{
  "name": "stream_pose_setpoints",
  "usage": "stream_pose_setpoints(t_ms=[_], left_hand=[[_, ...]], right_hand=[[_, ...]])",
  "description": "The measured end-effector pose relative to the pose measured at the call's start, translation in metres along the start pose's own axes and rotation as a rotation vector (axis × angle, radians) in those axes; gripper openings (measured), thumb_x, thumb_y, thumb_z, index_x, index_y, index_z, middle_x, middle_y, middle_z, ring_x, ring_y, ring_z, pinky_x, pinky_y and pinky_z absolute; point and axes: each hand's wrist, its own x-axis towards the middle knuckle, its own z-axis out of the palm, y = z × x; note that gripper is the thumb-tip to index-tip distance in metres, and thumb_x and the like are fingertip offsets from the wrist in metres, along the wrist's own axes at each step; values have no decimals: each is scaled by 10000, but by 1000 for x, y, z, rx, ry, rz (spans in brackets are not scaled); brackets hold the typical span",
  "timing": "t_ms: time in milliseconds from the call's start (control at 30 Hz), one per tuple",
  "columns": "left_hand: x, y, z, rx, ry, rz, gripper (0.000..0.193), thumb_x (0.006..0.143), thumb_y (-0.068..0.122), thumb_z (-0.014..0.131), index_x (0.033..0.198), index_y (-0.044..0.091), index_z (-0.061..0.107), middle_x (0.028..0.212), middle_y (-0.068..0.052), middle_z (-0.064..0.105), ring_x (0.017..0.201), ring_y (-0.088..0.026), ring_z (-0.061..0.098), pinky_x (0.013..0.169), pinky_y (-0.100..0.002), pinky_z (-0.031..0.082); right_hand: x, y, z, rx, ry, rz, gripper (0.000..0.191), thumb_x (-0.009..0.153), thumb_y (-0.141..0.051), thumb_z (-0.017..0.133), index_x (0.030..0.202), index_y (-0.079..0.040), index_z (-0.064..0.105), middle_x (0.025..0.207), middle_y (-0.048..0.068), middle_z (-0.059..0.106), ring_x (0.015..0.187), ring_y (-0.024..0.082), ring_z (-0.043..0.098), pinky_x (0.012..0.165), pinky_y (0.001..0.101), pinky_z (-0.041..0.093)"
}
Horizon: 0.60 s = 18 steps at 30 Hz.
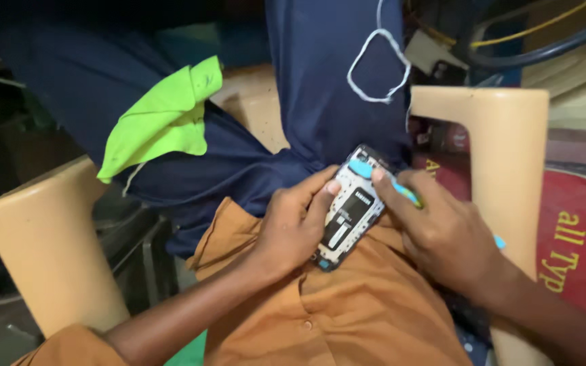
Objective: The person sits in a chair with a smartphone on their lap, pries open the phone, separates the back cover and internal assembly, wipes components with a cloth, and uses a metal tool and a blue pry tool to work on the exposed internals. They reach to the workbench to pick up parts and tools during the repair.
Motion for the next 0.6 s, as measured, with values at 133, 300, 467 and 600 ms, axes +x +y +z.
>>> stream_pose_setpoints(t_ms=[133,300,467,600], left_hand=[[2,-1,1,72,32,55,292,1032,201,582,1269,62,682,798,-159,739,674,-96,725,620,-288,548],[0,0,3,55,56,72,289,1051,198,578,1281,51,672,850,-135,781,749,-88,698,645,-289,566],[1,-1,1,61,29,15,311,1032,212,566,1272,52,684,826,-145,768,725,-44,702,648,-280,559],[1,0,3,-1,31,-44,326,1033,230,559,1271,45,682,818,-115,792,718,-35,660,627,-273,557]], right_hand=[[2,-3,1,-100,-37,28,711,757,-22,678,1451,-96,545,1092,145,616,838,330,672,615,425,554],[-2,-4,2,-157,11,-73,656,836,-110,700,1462,-28,524,1159,175,610,948,326,654,700,420,565],[-5,-2,5,-171,-25,-51,660,822,-53,676,1468,-50,540,1161,152,636,916,295,667,644,391,566],[2,-1,4,-106,64,-91,641,802,-120,731,1421,-51,580,1140,158,635,897,319,674,662,406,566]])
